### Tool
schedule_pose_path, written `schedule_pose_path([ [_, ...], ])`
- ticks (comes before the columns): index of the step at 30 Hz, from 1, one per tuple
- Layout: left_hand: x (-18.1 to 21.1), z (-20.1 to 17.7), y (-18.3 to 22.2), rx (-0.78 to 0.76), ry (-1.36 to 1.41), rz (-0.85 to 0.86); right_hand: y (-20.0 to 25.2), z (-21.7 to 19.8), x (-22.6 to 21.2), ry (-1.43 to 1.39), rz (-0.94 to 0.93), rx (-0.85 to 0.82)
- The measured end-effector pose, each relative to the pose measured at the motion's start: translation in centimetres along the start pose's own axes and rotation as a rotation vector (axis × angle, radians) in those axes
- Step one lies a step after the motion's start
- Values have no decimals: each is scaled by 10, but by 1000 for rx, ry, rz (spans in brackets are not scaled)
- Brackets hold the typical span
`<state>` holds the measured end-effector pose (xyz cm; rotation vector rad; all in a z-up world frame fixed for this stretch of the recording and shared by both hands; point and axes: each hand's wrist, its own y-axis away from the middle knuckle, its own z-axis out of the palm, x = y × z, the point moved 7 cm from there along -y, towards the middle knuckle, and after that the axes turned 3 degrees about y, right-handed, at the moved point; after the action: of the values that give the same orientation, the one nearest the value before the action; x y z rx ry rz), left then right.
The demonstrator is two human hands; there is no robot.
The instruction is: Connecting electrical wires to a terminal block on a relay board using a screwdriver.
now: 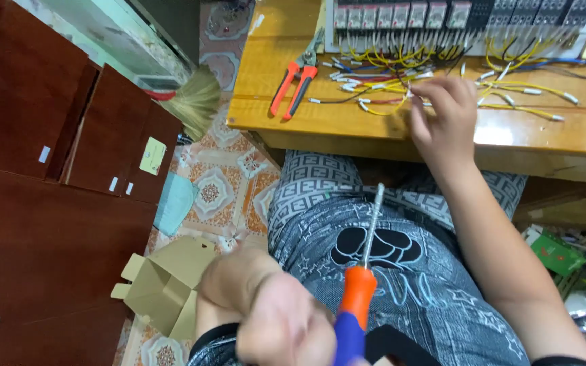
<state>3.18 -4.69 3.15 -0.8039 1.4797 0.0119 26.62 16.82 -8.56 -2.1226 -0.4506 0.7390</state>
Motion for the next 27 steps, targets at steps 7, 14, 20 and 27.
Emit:
schedule_pose_path([
  [7,27,42,128,229,476,-1486,28,-10,20,-75,-39,152],
  [14,119,85,188,243,1489,-2310,8,24,14,158,-46,-280],
  [20,94,85,160,-292,1491,-1944,-5,39,14,206,-82,-424],
  [27,147,94,206,-40,1183,-2227,-16,-1,25,-411,124,-73],
])
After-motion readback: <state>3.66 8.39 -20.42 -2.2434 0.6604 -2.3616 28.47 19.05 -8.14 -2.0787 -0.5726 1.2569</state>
